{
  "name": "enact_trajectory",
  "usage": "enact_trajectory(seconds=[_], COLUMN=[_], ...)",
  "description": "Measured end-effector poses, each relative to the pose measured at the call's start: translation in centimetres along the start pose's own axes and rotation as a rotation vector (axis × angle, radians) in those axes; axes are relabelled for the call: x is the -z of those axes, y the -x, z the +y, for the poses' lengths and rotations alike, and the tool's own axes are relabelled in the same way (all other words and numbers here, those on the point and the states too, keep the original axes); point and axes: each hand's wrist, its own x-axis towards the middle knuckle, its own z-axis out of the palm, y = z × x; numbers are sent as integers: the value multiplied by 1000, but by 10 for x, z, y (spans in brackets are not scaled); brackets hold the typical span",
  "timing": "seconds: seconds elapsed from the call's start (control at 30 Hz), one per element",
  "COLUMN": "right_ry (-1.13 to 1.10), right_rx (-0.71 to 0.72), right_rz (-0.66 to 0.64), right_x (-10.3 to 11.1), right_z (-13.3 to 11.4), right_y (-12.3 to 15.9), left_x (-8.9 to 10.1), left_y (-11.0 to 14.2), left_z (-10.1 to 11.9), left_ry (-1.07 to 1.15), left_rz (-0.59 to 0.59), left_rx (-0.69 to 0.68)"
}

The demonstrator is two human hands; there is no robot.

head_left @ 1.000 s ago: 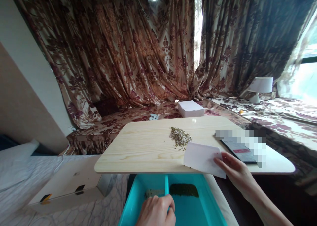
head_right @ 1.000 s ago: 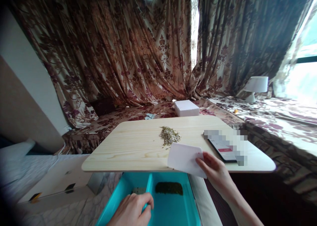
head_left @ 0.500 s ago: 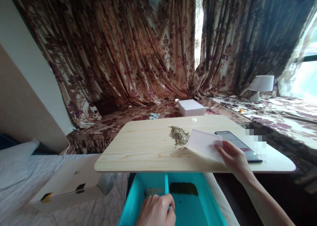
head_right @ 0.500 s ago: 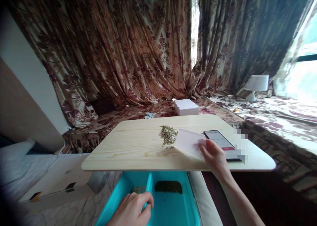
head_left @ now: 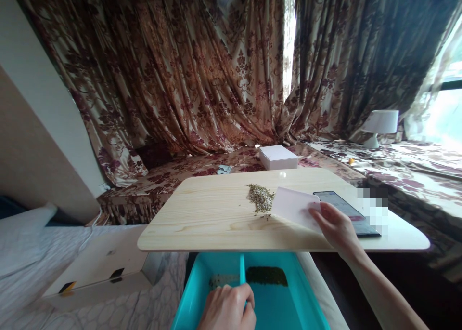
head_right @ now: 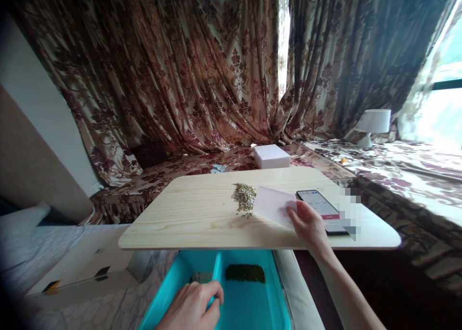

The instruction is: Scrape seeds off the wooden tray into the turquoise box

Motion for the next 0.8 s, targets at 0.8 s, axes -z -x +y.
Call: enact_trajectory(seconds=[0.8], right_ry=[-24], right_rx=[-54], right_rz=[-11], right_x=[-4], right_z=[0], right_y=[4], left_x=[-4], left_y=[-4], left_z=[-4], left_ry=[18], left_rz=[9], left_rx=[-10])
